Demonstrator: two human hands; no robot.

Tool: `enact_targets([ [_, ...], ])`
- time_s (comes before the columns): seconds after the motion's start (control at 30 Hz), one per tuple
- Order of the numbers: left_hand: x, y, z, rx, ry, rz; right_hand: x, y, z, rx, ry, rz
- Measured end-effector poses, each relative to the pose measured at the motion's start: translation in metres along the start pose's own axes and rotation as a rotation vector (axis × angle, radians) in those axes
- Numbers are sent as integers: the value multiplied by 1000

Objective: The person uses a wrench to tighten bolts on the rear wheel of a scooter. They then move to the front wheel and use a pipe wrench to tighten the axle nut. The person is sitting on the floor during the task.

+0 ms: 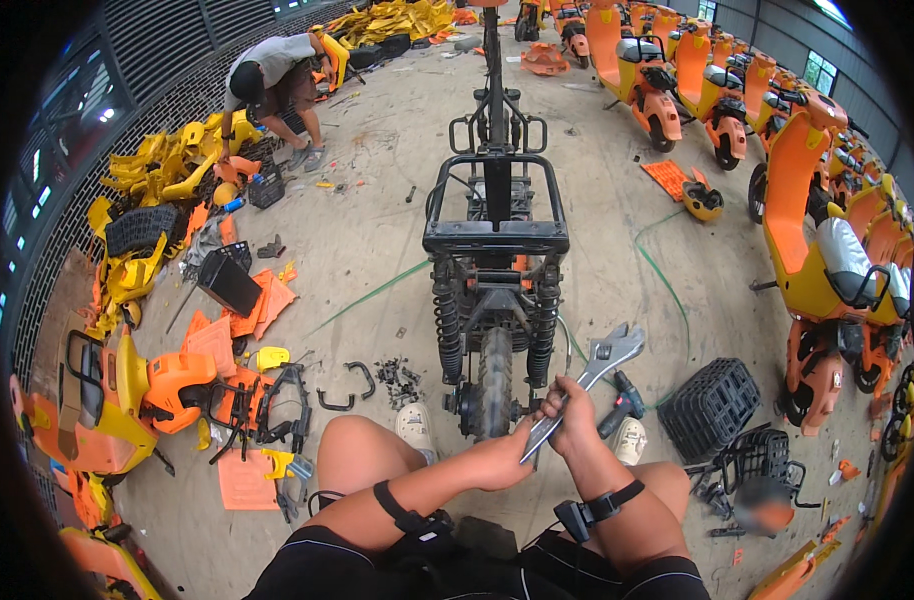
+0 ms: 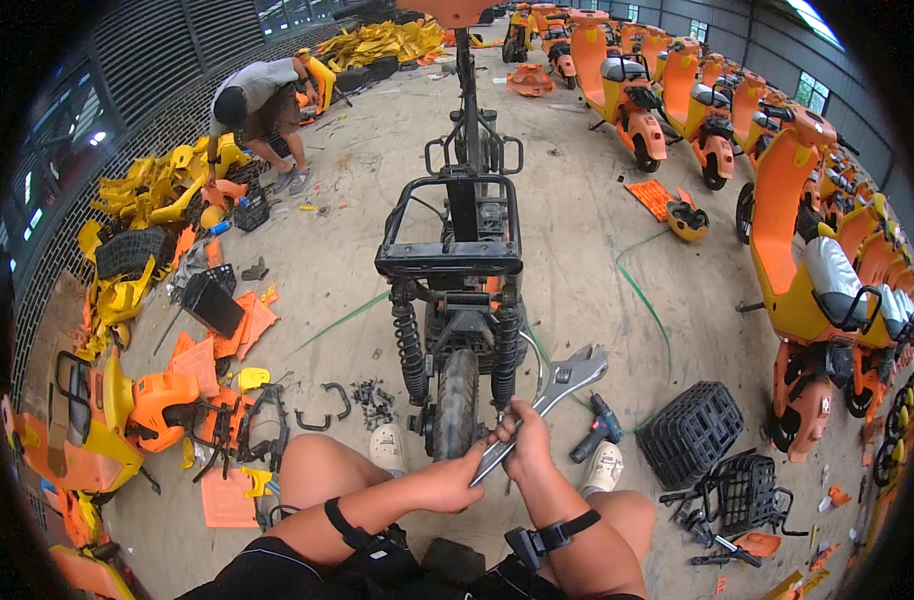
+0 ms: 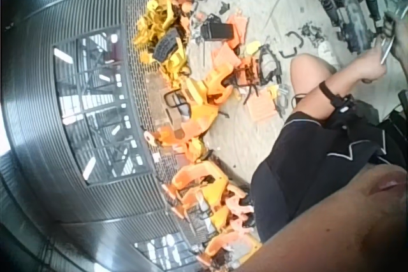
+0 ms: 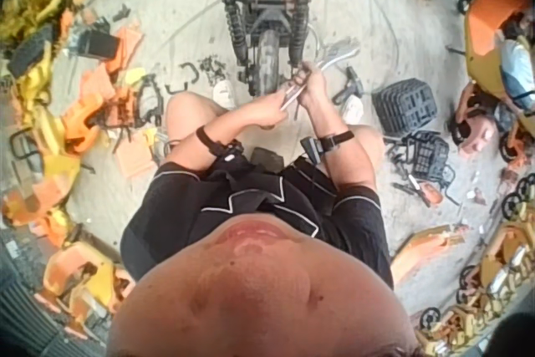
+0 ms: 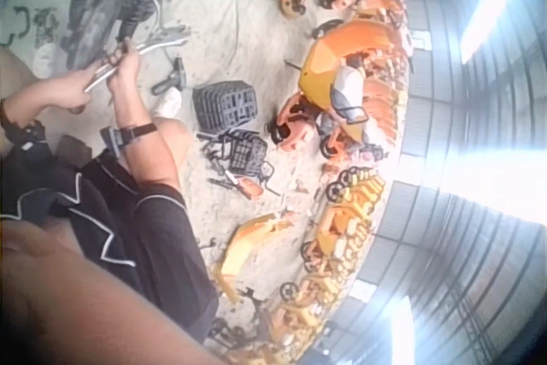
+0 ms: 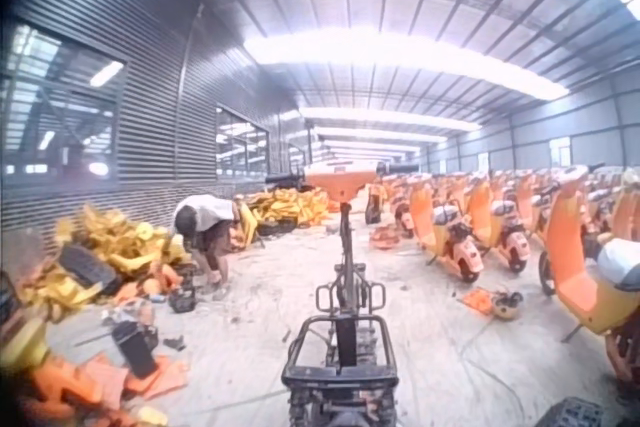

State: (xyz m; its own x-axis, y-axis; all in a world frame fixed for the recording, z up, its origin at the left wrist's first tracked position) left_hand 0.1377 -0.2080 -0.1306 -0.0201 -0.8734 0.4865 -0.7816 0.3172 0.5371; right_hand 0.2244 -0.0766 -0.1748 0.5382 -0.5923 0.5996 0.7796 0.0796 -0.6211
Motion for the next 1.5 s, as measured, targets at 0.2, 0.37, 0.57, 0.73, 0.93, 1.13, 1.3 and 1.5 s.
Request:
enact_targets([
  [0.2, -6, -9, 5, -112, -23, -189, 18, -8, 18, 345, 417, 220],
  [0.37, -6, -18, 23, -157, 9, -164, 34, -26, 59, 98, 427, 242],
  [0.57, -4, -15, 7, -20, 15, -31, -16, 37, 58, -217, 10, -274],
  [0.73, -12, -16, 25, 119, -11, 61, -15, 21, 50, -182, -1, -163],
  [0.93, -21, -46, 24, 444, 109, 197, -13, 19, 55, -87, 3, -163],
  [1.13, -20, -44, 28, 498, 77, 111, -13, 19, 53, -164, -9, -131],
  [1.3, -9, -26, 12, 464, 94, 149, -12, 26, 50, -226, -17, -139],
  [1.5, -11, -43, 21, 181, 55, 41, -12, 48, 36, -211, -79, -202],
])
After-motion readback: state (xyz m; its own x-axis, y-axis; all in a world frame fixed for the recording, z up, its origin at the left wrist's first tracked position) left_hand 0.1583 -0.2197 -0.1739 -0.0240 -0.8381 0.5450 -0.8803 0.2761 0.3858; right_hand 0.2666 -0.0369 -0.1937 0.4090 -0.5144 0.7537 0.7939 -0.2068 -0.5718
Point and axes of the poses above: each hand's wrist, its own x-axis away from the middle knuckle, its own y-axis out of the back of the hand, z = x × y, the point moved 2 cm from there along -x, towards the middle knuckle
